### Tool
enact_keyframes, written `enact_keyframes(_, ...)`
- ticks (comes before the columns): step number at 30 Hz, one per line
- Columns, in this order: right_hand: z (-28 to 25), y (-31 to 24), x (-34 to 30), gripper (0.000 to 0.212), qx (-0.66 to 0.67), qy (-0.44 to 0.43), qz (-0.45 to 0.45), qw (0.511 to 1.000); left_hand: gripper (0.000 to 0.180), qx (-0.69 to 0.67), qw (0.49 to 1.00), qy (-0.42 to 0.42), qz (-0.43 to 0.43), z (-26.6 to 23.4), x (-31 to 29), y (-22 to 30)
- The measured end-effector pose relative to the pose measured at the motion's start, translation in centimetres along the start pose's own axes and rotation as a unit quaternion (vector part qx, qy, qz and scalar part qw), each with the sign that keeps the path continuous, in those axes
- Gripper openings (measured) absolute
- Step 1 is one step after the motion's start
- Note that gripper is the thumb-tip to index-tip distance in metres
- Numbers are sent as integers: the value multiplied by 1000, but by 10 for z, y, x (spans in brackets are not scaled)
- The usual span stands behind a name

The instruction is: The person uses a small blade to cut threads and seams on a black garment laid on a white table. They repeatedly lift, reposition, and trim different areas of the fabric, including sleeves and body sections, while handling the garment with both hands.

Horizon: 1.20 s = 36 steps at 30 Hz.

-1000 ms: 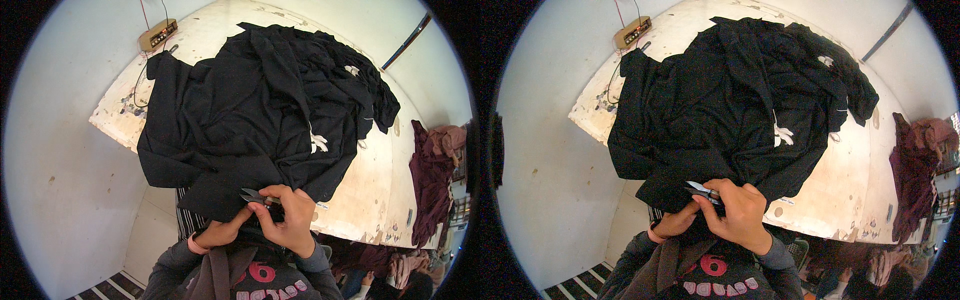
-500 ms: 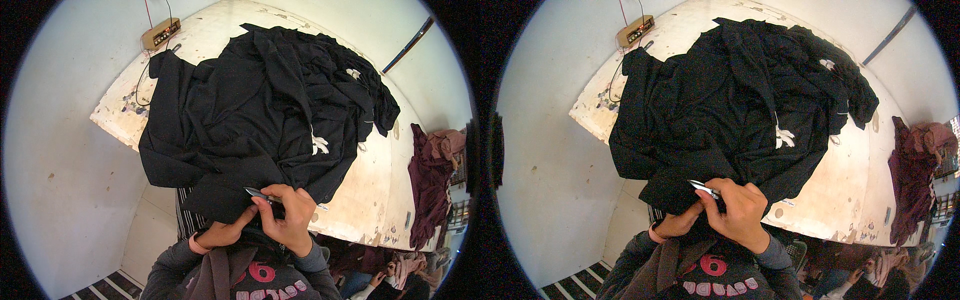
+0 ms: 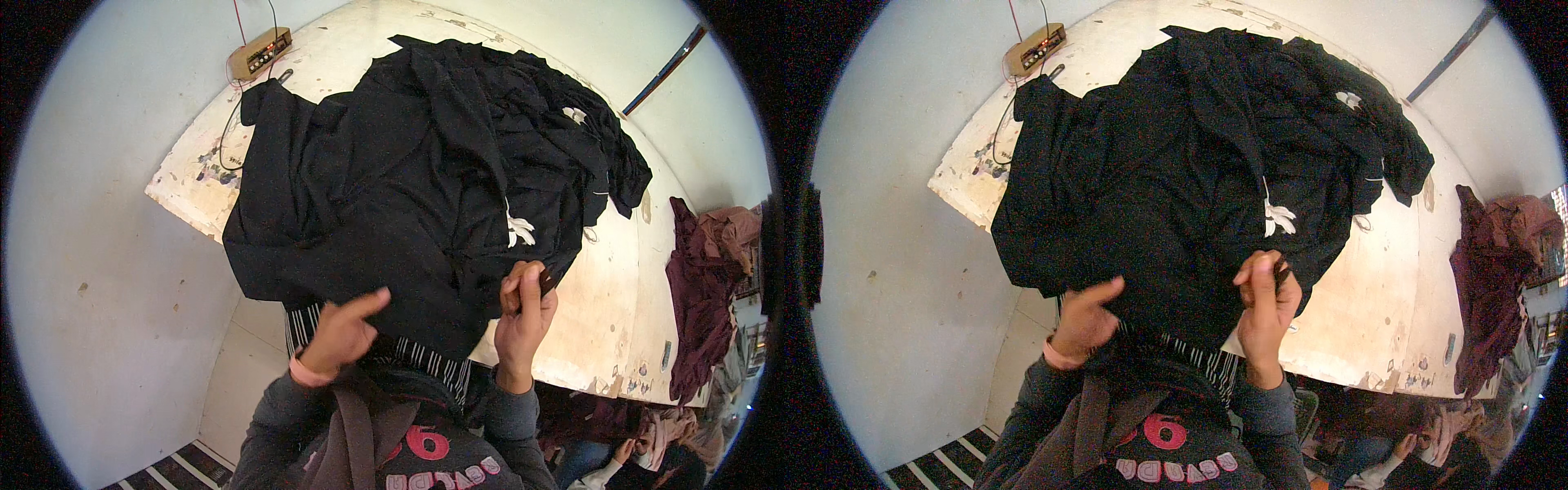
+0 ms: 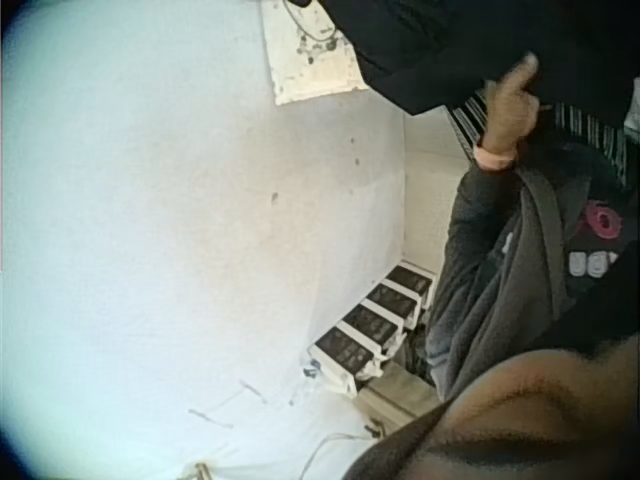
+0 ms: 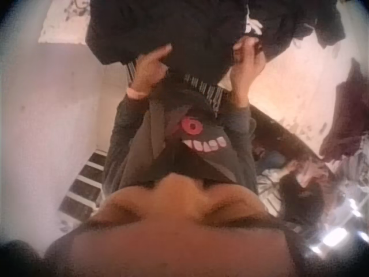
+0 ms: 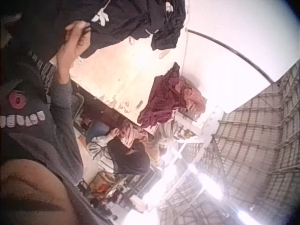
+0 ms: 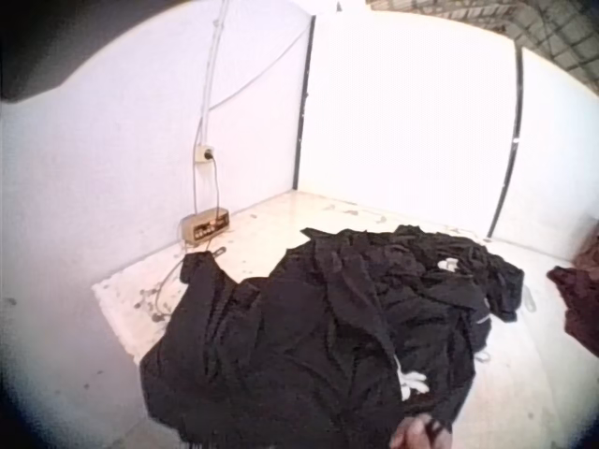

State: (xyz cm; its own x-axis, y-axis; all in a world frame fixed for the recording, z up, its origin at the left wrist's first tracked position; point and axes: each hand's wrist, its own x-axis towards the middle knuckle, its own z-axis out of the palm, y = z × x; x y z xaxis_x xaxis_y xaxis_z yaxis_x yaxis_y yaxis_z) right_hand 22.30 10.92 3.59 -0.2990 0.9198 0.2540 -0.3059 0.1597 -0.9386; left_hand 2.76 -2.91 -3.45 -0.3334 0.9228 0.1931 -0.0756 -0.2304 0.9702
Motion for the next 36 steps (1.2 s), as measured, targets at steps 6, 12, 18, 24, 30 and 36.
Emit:
enact_keyframes(6, -11, 10, -9, 22, -130, 25, 58, 990, 32, -470, 853, 136, -182, -45, 80, -26)
enact_keyframes(12, -21, 37, -32, 31, -294, -27, 33, 955, 34, -458, 857, 143, -188, -48, 83, -31)
enact_keyframes(18, -4, 54, -53, 29, -444, -44, 2, 895, 32, -482, 850, 135, -162, -42, 83, -29)
enact_keyframes(24, -5, 51, -51, 22, -173, -38, 119, 977, 48, -386, 897, 138, -167, 5, 42, -9)
enact_keyframes(30, 5, 31, -50, 23, -233, -48, 45, 970, 32, -189, 947, 46, -254, 43, 14, 20)
enact_keyframes(36, 2, -8, -50, 30, -510, -102, -327, 789, 34, -210, 943, 65, -252, 46, 20, 28)
